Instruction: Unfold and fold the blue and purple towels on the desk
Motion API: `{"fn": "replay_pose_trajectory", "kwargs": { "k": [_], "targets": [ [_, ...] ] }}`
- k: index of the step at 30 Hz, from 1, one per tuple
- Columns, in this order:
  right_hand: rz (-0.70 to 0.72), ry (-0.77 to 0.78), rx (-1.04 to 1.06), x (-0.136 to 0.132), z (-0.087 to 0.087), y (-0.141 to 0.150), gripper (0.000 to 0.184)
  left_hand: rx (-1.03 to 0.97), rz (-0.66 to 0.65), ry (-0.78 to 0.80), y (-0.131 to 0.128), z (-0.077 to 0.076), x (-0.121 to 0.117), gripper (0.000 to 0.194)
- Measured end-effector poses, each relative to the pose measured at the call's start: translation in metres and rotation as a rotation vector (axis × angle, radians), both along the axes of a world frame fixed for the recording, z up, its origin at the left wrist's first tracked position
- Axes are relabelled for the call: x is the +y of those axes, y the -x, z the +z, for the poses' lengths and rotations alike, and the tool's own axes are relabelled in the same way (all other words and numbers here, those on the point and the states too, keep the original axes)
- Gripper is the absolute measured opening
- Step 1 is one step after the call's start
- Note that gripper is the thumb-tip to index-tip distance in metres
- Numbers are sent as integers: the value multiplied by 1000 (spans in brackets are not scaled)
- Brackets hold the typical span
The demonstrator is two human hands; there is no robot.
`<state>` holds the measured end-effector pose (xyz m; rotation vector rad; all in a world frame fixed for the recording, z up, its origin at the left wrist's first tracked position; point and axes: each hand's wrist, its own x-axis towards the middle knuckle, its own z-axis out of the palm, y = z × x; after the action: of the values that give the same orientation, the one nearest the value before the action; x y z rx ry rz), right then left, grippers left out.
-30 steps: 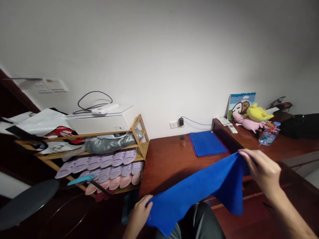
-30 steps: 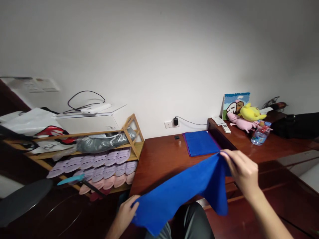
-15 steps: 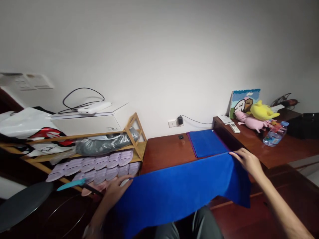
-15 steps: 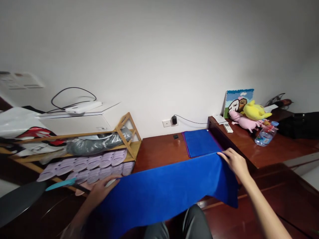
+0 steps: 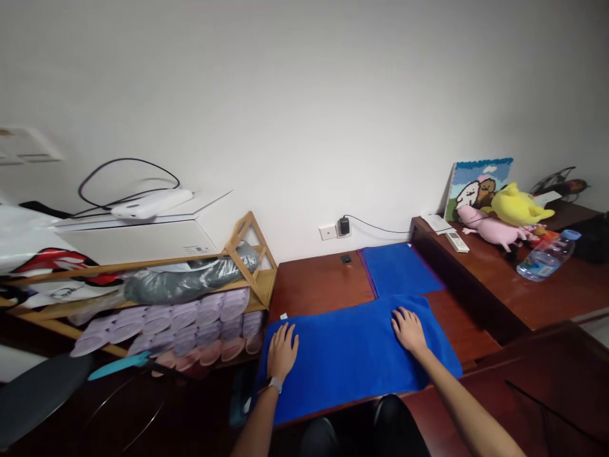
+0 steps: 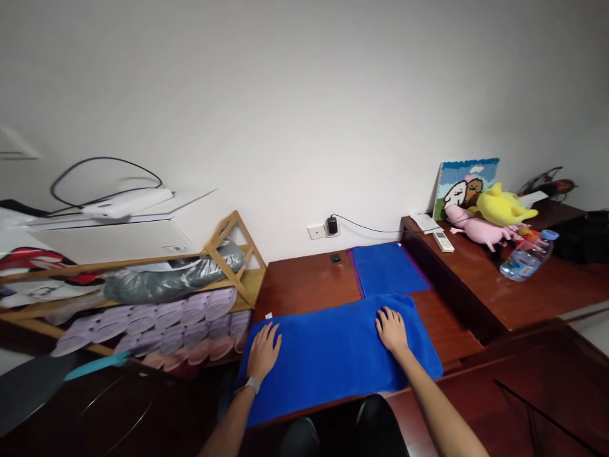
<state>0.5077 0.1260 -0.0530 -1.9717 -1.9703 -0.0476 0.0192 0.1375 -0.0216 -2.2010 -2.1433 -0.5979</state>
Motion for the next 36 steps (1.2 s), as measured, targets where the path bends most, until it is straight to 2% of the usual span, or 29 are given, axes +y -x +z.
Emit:
{"fn": "replay_pose_trajectory", "kwargs": {
  "k": [2,4,8,13,18,20,22,24,26,28,30,32,33,34,36],
  "targets": [
    [4,58,15,-10,-21,-7,56,17,18,38,7,-24,-4,59],
    [-12,106,15,-15,-28,-21,59,26,58,56,15,-36,-4,60],
    [-98,196,-7,-16,-25,-51,63,42,79,46,26,-41,-9,63],
    [-77,234,-14,-22,-24,-65,64,57,60,-18,31,-39,-24,69],
    [-78,106,27,-25,-19,-54,64,-29,54,30,37,-38,-24,69],
    [-27,31,135,-19,-13,-38,63,-80,55,54,41,-37,-22,70],
    [45,-27,333,-11,-6,-8,63,-164,50,21,38,-34,-21,69],
    [110,-34,622,-1,2,36,66,-302,39,-52,18,-28,-21,66],
    [154,38,993,9,8,90,74,-529,14,-98,-22,-22,-20,61],
    [171,197,1417,18,10,144,82,-851,-25,-39,-76,-19,-16,56],
    [151,339,1734,27,7,179,86,-1174,-62,100,-126,-19,-8,54],
    [95,384,1891,37,-1,184,84,-1333,-36,159,-153,-21,3,55],
    [57,359,1913,41,-5,173,81,-1360,-1,155,-154,-22,9,57],
    [18,309,1883,45,-8,154,78,-1364,42,137,-147,-23,14,59],
    [-60,171,1725,50,-11,97,77,-1353,133,95,-111,-22,22,62]
  ]
}}
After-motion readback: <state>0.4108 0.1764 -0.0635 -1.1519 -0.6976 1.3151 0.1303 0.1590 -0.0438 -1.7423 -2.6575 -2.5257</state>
